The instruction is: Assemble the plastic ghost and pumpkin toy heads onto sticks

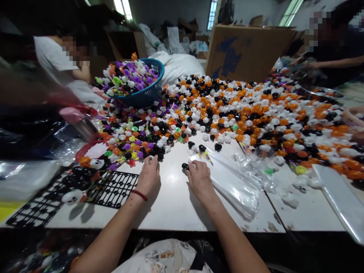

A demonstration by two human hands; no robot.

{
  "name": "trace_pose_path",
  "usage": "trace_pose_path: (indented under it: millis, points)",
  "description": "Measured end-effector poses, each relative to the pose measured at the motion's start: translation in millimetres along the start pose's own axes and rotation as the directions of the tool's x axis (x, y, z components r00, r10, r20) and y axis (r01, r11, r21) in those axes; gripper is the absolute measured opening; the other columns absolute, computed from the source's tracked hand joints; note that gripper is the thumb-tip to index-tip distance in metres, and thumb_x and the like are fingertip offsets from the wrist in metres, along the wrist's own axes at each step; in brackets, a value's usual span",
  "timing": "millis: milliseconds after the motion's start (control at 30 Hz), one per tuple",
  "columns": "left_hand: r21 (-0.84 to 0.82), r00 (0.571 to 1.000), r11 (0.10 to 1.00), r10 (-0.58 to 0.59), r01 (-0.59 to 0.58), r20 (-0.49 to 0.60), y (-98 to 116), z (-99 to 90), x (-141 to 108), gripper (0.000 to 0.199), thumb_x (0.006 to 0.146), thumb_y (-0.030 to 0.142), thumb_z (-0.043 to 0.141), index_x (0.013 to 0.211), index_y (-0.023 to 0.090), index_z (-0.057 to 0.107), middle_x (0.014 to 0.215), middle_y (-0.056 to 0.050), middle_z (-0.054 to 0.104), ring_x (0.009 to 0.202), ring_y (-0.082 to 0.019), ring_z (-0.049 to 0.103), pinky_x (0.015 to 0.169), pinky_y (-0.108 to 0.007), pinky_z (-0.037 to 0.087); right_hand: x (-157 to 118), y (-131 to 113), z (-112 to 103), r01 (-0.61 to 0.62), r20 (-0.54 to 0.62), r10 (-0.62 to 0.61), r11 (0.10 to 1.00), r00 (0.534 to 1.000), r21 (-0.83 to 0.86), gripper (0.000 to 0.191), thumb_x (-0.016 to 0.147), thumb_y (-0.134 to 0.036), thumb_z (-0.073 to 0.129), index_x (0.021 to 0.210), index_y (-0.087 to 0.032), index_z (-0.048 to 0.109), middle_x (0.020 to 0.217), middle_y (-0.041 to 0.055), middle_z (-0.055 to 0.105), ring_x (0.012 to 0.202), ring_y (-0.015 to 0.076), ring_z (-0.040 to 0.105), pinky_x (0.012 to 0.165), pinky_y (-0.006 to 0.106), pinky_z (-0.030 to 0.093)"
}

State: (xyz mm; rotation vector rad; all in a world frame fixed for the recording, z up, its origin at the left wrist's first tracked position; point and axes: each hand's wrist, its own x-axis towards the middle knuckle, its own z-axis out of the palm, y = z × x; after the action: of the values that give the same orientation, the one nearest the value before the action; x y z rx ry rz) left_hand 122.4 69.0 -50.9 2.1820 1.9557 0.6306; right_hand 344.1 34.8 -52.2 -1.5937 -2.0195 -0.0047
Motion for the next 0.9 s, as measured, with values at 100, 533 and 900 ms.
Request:
trace_pose_path:
  millis: [100,533,900]
  points:
    - [0.096,0.994,0.994,0.036,-0.046,0.103,-13.3,2.4,3.5,0.031,0.086,0.0,0.038,0.106,0.013,0.058,0.117,-0.016,0.051,0.099,-0.024,0.056,0.088,-0.038,0.048,36.9,-9.3,22.1,0.119,0.081,-0.122,0.992,0.989,0.042,0.028,0.093,-0.015,0.048,0.116,-0.017,0.065,0.118,0.0144,0.061,0.107,0.0281,0.049,0.091,0.04,0.044]
    - [0.137,0.981,0.986,0.068,-0.094,0.183,-32.5,-10.7,29.6,0.039,0.087,0.004,0.043,0.119,0.021,0.056,0.124,-0.013,0.048,0.098,-0.022,0.062,0.083,-0.034,0.049,137.7,-35.4,84.5,0.083,0.314,-0.045,0.991,0.948,-0.108,0.025,0.089,-0.009,0.049,0.106,-0.013,0.067,0.114,0.0174,0.058,0.108,0.0294,0.048,0.09,0.039,0.04]
    - [-0.64,0.953,0.732,-0.045,0.236,0.3,-17.9,-20.4,-2.7,0.034,0.078,0.04,0.067,0.104,0.018,0.064,0.078,-0.001,0.062,0.066,-0.015,0.055,0.058,-0.024,0.044,42.3,-42.1,-0.3,-0.1,0.207,0.009,0.897,0.978,0.431,0.018,0.097,-0.028,0.05,0.094,-0.02,0.066,0.086,0.0035,0.069,0.077,0.0161,0.06,0.07,0.026,0.043]
